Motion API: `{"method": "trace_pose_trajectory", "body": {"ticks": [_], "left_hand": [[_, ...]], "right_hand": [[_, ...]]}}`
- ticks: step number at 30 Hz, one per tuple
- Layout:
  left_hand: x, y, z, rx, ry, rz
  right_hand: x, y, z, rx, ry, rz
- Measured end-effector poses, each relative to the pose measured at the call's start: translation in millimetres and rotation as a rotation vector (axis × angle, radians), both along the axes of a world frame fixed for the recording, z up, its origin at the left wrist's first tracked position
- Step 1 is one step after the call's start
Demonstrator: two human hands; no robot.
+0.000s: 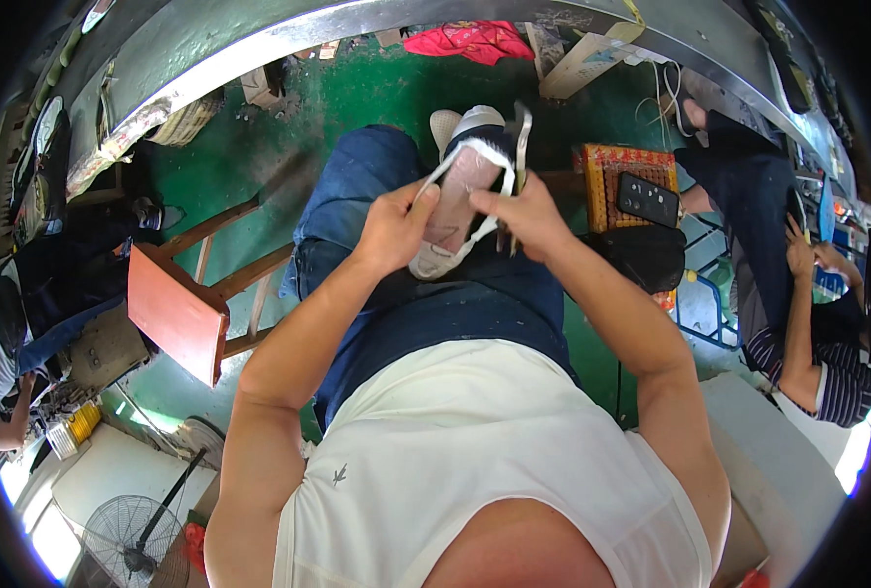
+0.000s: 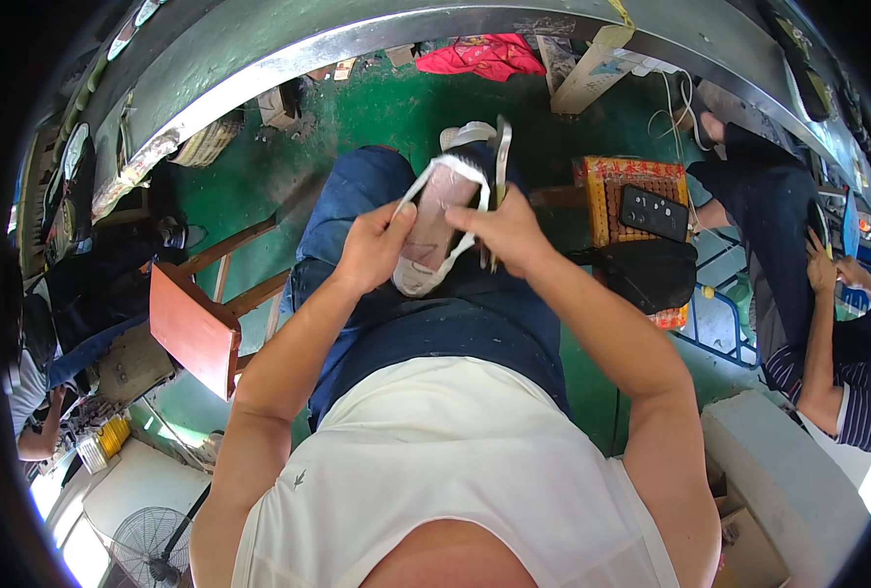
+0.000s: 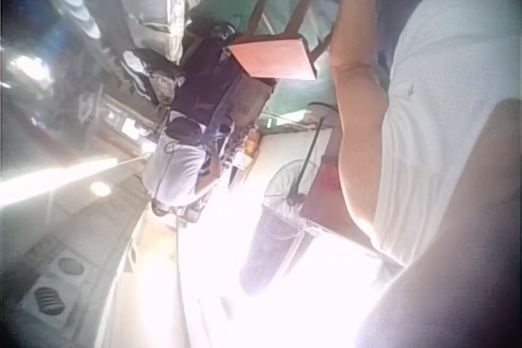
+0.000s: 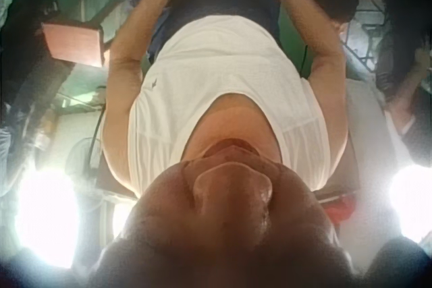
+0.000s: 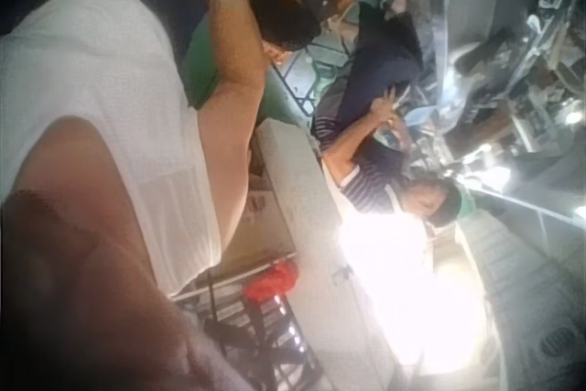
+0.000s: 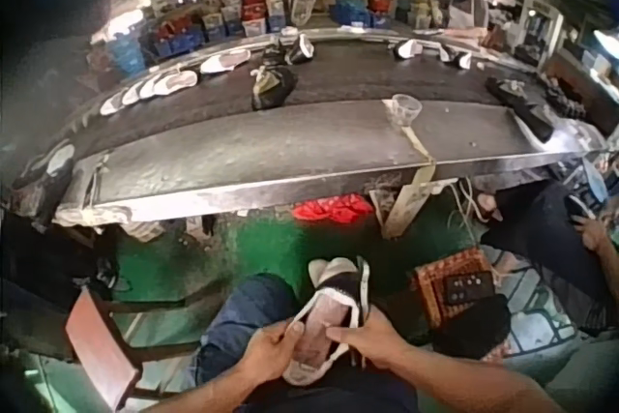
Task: Manual lasting process of pulling shoe uppers over lasts using lasting pliers.
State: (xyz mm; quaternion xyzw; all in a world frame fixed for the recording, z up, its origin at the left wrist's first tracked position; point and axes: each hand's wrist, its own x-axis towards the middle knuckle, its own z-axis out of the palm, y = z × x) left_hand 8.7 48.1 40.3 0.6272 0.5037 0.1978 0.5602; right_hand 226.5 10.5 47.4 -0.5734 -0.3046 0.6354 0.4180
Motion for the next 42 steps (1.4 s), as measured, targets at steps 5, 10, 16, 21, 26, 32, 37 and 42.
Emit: {"method": "trace_pose_trajectory", "body": {"ticks": [5,10,16,21,26,32,37,42], "left_hand": [[-6,7,-23,-0.370,-0.161,0.073],[1,2,-9,-0.710,-0.345,0.108],[5,-41,-33,-0.391,-0.380,0.055],[8,-43,-33,-0.500,-0.405,-0.006],[5,-48,-32,-0.334,-0.329,-0.071],[2,-48,-43,-0.487,-0.382,-0.009],[5,-46,-40,-0.470,-0.309,0.044],[5,-53,-59,-0.328,-0.128,0.007]], "right_hand": [[-14,-22,-4,-0.046,-0.004,0.046],[23,-10,0,-0.194,-0.151,0.194],[59,-36,73,-0.230,-0.481,0.636],[54,-32,71,0.449,-1.031,0.928],[37,-9,93,0.635,-1.495,1.187],[34,8,54,0.407,-0.875,1.247],[36,-4,56,0.311,-0.892,1.166],[20,14,84,0.224,-1.071,1.255]]}}
